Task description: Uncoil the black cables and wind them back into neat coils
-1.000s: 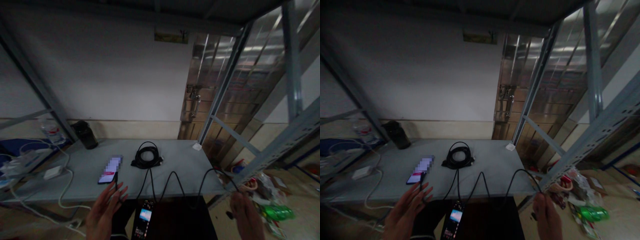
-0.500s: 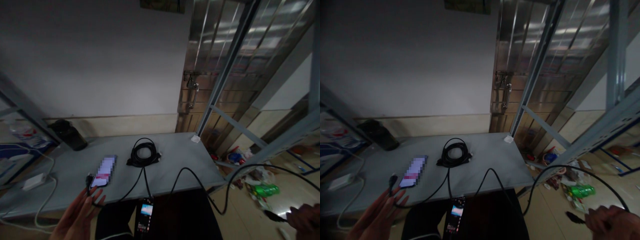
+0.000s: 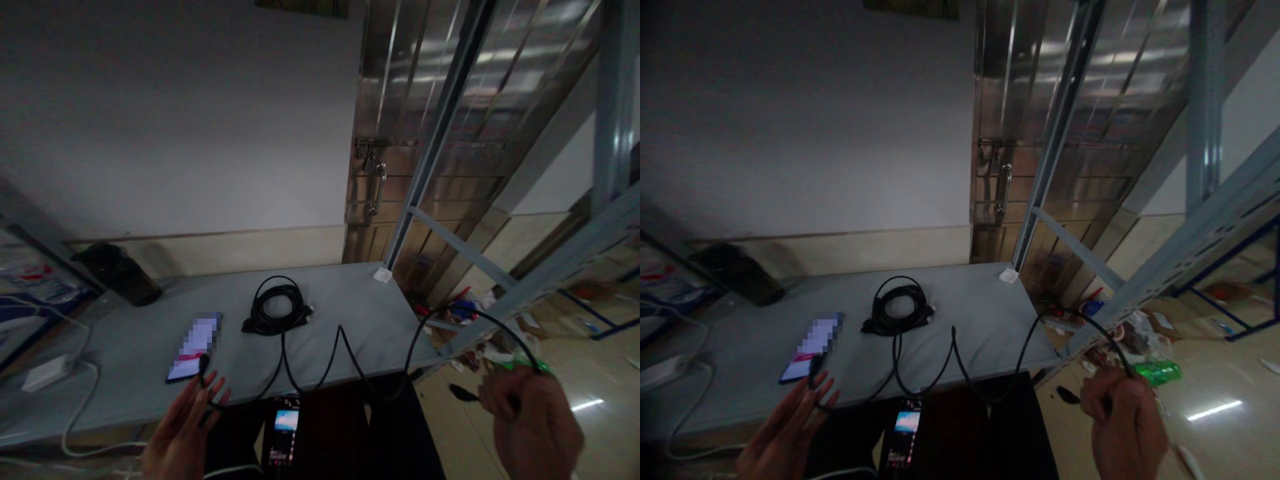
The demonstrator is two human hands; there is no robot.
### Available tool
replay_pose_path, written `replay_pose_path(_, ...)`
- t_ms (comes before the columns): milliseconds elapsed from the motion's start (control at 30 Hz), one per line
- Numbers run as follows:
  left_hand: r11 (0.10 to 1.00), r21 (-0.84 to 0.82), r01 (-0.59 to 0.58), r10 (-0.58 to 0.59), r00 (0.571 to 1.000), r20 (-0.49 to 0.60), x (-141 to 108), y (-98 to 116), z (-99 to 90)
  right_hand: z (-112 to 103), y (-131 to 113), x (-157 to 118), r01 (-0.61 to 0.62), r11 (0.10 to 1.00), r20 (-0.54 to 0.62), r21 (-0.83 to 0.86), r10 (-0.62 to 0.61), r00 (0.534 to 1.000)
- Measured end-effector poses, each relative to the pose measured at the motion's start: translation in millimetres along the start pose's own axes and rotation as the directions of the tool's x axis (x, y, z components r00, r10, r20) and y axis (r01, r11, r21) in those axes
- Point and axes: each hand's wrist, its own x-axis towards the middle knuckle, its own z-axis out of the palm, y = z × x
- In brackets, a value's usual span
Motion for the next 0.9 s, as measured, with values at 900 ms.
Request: replay_pose_path(900,0.977,0.111,0.182,-0.201,0.957,0.207,0.5,-42.4,103.0,208.6,113.8,-102.6,0.678,0.725,0.956,0.120,-0.267,0.117)
